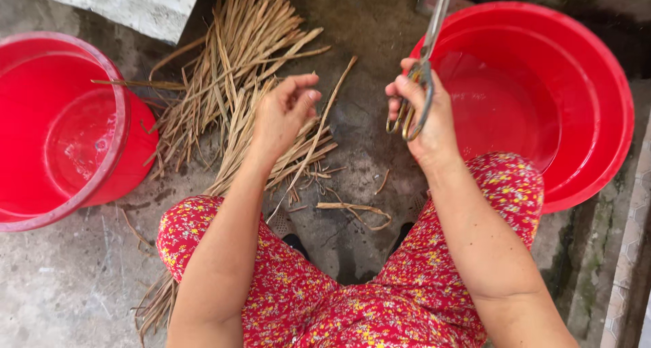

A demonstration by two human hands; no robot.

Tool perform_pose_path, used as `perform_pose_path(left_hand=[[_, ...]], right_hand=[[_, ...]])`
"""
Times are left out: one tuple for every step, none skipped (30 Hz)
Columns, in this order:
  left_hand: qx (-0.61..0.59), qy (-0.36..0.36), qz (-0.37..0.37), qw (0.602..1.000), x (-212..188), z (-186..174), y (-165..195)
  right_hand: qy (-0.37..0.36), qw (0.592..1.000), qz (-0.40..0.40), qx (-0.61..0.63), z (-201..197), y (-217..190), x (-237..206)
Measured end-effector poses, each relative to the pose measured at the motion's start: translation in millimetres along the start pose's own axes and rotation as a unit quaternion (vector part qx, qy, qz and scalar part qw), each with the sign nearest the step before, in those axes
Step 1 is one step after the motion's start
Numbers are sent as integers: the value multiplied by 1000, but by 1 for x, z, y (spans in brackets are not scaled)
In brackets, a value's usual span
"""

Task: The person sits on a low stool on a concrete floor and trims dried palm-like leaves with scissors, cutting off hard ends and damaged strips. They sort trimmed strips into piles, gather bundles, and dip a bundle of leaves into a red basin of water.

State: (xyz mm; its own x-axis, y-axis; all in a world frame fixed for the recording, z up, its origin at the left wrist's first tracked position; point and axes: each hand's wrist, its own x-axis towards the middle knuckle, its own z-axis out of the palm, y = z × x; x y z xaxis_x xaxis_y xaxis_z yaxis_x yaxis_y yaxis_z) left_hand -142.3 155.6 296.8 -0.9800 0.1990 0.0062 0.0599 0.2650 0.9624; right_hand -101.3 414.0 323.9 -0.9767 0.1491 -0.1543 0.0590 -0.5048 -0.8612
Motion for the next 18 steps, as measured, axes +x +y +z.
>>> perform_pose_path(left_hand=[[58,11,-30,998,4,-3,-13],[167,11,-33,985,8,-2,-29],[273,12,-35,961,11,4,-46],[376,12,-37,926,13,11,-66],[445,-23,-49,894,10,22,-88],[512,-57,-63,855,4,30,-112],[493,-133,-124,851,-5,34,-136],[470,-207,-183,839,-15,42,-159],[478,-245,-207,818,-26,51,-180],[485,-282,-231,795,-37,61,-197],[482,-270,-256,794,-49,70,-212],[479,-257,-279,792,-60,76,-224],[468,-247,-298,795,-70,78,-229],[458,-235,-312,798,-75,79,-232],[449,-225,-325,802,-73,80,-232],[443,-229,-320,806,-67,82,-229],[436,-235,-315,810,-63,84,-226],[429,-241,-311,813,-58,88,-216]], right_hand=[[10,1000,15,26,-2,0,-1],[8,999,22,34,-4,-1,-2],[3,999,27,42,-5,-2,-3],[0,998,34,49,-7,-4,-3],[0,999,26,36,-9,-6,-5],[-1,999,22,23,-12,-10,-7],[-6,1000,18,10,-14,-12,-8],[-5,1000,22,10,-16,-14,-10],[-5,1000,22,11,-17,-16,-11],[-5,1000,23,12,-17,-17,-12],[-8,1000,23,2,-18,-17,-13],[-11,1000,22,-9,-18,-17,-15],[-13,1000,15,-19,-19,-17,-16],[-7,999,26,-32,-21,-16,-16],[1,998,37,-45,-22,-13,-17],[9,997,49,-58,-25,-9,-15],[12,996,48,-74,-27,-4,-13],[15,995,47,-91,-30,3,-9]])
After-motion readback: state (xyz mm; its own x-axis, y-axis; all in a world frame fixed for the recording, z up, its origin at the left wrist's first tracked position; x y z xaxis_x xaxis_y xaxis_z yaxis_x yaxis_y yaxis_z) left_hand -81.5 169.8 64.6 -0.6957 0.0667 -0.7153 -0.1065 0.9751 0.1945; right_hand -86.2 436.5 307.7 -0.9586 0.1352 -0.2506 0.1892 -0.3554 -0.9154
